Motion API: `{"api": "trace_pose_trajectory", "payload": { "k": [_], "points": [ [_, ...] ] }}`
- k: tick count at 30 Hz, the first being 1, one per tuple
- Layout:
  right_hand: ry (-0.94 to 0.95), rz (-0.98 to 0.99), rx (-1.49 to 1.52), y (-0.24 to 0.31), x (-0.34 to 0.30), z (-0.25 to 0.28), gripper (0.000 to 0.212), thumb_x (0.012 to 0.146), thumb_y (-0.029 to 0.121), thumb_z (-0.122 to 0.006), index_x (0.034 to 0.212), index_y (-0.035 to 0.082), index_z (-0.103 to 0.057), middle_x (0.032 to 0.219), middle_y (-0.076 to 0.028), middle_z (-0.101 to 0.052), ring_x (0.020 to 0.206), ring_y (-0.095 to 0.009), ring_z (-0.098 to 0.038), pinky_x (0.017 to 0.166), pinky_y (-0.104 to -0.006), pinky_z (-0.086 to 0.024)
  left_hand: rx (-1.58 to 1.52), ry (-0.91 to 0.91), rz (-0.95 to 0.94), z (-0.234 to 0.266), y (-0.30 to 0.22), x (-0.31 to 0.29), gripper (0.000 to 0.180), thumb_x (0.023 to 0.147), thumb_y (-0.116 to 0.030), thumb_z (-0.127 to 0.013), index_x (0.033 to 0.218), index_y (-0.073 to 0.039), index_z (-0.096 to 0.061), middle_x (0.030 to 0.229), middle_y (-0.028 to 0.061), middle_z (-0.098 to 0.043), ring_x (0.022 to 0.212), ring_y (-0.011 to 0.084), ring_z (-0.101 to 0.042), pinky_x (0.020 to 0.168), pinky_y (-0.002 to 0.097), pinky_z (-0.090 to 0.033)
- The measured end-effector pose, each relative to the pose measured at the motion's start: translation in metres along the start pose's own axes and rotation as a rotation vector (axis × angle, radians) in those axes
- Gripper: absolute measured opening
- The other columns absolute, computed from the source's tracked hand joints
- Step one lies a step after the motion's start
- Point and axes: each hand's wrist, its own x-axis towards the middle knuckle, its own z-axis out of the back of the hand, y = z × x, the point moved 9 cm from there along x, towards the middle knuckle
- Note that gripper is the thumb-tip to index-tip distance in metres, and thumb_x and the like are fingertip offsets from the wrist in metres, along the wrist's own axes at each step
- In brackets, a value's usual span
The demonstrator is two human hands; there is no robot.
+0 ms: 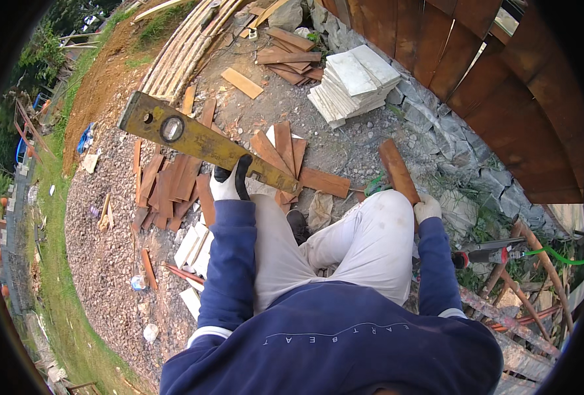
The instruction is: The person installs wooden shingles onto a curved structure, using a level to check alignment and securing the shingles with a pneumatic nail gun.
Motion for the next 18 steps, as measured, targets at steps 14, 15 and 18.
{"api": "trace_pose_trajectory", "payload": {
  "k": [14,15,18],
  "points": [
    [0.008,1.170,-0.025,0.404,-0.053,0.042,0.095,0.061,0.020,-0.086,0.147,0.007,-0.047,0.123,-0.024,-0.061,0.114,-0.038,-0.062,0.101,-0.0437,-0.049,-0.656,0.000,0.181,0.002,0.023,0.022,0.027,0.095,-0.011,-0.067,0.121,-0.010,-0.059,0.115,0.0107,-0.067,0.115,0.0293,-0.064,0.093,0.0540,-0.056],
    [0.154,1.104,0.051,0.415,-0.049,0.017,0.095,0.061,0.021,-0.087,0.146,0.007,-0.047,0.122,-0.024,-0.062,0.112,-0.037,-0.063,0.101,-0.0431,-0.049,-0.676,0.023,0.206,-0.006,0.020,0.021,0.027,0.096,-0.012,-0.065,0.123,-0.009,-0.058,0.117,0.0112,-0.066,0.116,0.0290,-0.064,0.094,0.0549,-0.055],
    [0.319,0.943,0.318,0.411,-0.026,-0.046,0.085,0.066,0.016,-0.083,0.143,0.006,-0.050,0.120,-0.022,-0.066,0.110,-0.033,-0.066,0.097,-0.0392,-0.052,-0.507,0.077,0.205,-0.013,0.006,0.019,0.033,0.098,-0.012,-0.061,0.129,-0.005,-0.054,0.125,0.0125,-0.063,0.121,0.0277,-0.062,0.100,0.0506,-0.053]
  ]
}}
